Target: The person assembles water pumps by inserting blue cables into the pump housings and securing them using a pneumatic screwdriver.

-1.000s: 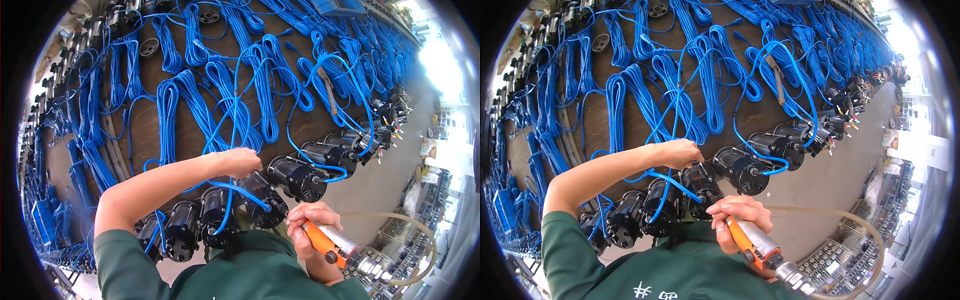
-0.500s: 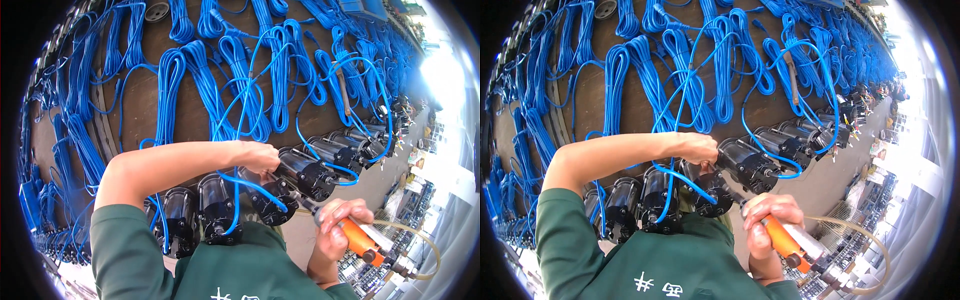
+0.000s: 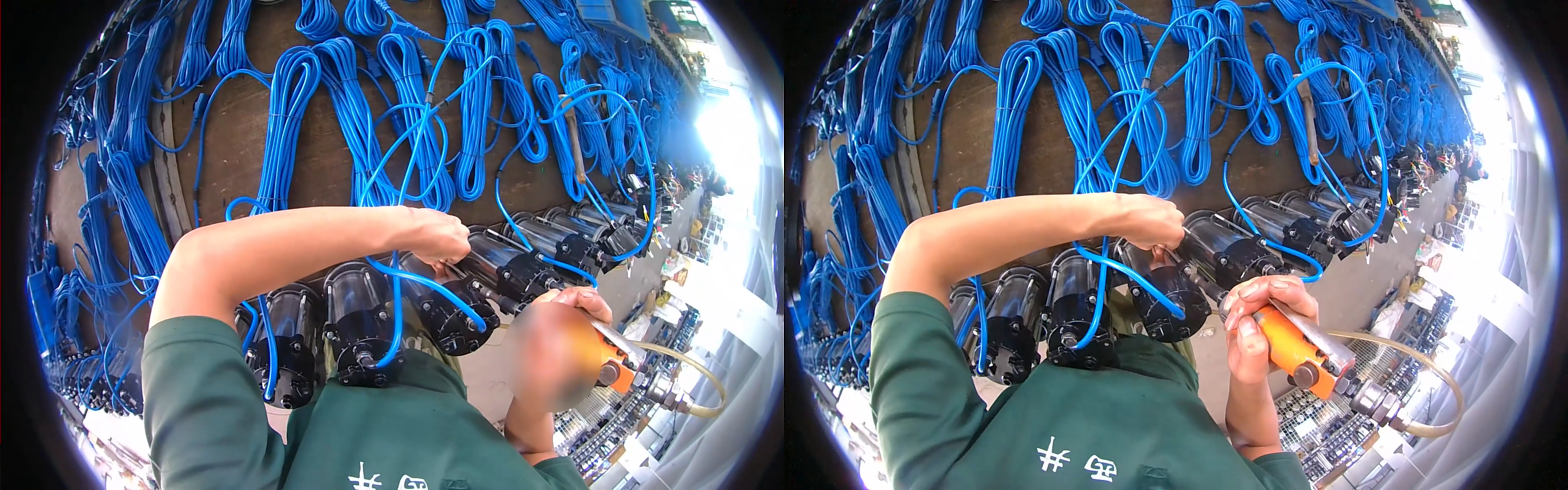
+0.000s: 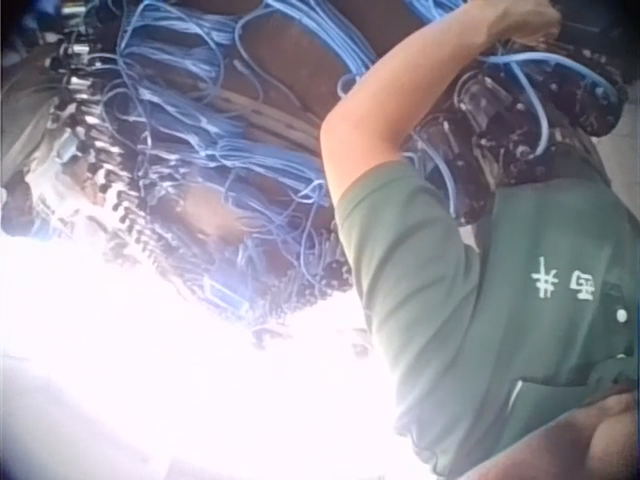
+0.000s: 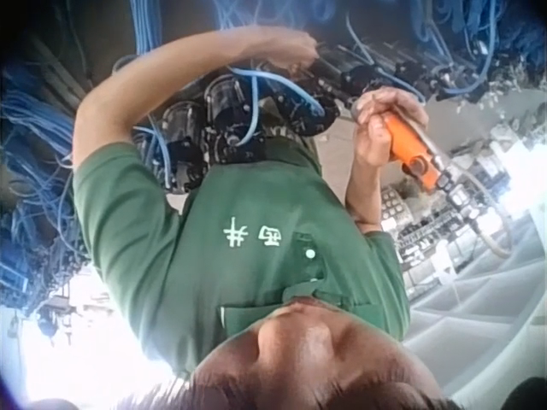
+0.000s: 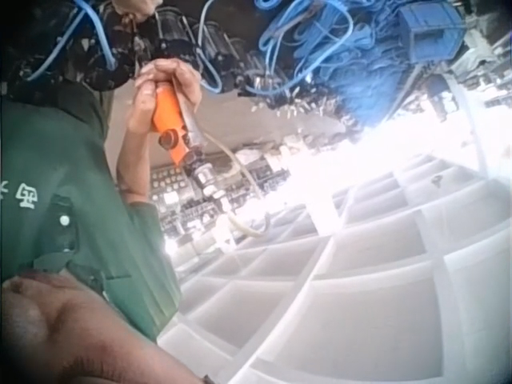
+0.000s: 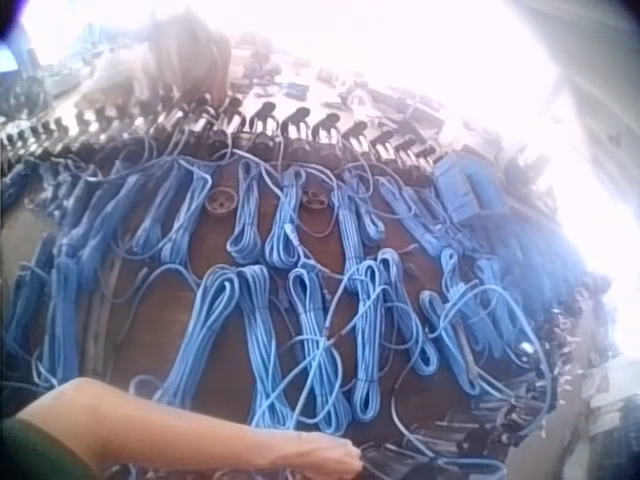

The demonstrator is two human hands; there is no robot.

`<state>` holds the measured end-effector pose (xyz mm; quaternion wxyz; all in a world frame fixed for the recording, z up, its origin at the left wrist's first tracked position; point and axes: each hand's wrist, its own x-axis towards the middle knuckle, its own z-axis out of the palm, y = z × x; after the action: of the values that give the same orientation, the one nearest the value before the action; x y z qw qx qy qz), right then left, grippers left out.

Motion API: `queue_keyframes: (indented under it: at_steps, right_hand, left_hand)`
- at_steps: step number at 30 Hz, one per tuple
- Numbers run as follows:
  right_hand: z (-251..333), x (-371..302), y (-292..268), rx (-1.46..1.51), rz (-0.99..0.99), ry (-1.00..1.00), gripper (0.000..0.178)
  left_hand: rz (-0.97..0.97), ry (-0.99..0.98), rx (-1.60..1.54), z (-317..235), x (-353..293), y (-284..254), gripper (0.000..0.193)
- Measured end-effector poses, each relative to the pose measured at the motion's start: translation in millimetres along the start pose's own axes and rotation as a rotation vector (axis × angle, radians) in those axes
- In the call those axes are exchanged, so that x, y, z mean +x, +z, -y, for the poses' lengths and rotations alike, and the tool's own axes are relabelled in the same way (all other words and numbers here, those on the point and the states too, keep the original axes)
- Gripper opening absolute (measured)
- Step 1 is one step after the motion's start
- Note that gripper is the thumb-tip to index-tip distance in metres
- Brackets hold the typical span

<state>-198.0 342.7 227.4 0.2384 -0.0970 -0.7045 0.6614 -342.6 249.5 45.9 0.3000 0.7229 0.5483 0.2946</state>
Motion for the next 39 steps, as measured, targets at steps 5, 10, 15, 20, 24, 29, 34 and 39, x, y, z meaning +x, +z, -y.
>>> queue_keyframes:
  at_steps: [5,10,15,20,24,29,34,39]
  right_hand:
    - [-3.6,0.4,-1.2,-0.029,-0.007,-0.021,0.036]
    - [-12.8,0.5,-7.1,-0.095,0.154,-0.149,0.029]
    - [-17.7,4.4,-8.6,-0.154,0.227,-0.188,0.027]
    - [-2.2,3.7,-6.1,-0.254,0.279,-0.126,0.036]
    - [14.4,-12.4,-11.9,-0.128,0.211,-0.232,0.036]
    - [-3.9,-1.9,-1.2,-0.047,0.228,-0.205,0.031]
    - [-31.1,3.9,5.8,0.047,0.235,-0.129,0.029]
    - [-6.3,6.8,4.8,-0.111,0.338,-0.128,0.034]
  left_hand:
    - [-0.014,-0.036,0.0,-3.2,-0.6,-0.3,0.008]
    - [-0.023,-0.032,0.011,-3.6,-2.6,0.3,0.008]
    - [-0.025,-0.023,0.038,-2.4,0.3,2.9,0.007]
    - [0.071,-0.097,0.093,-1.9,1.7,4.2,0.019]
    - [-0.023,-0.065,0.029,1.6,-3.9,9.8,0.007]
    - [-0.029,-0.063,0.012,0.1,-7.2,11.3,0.007]
    - [-0.03,-0.061,0.028,2.2,-6.1,8.5,0.009]
    - [-0.03,-0.08,0.029,0.1,-7.1,10.2,0.009]
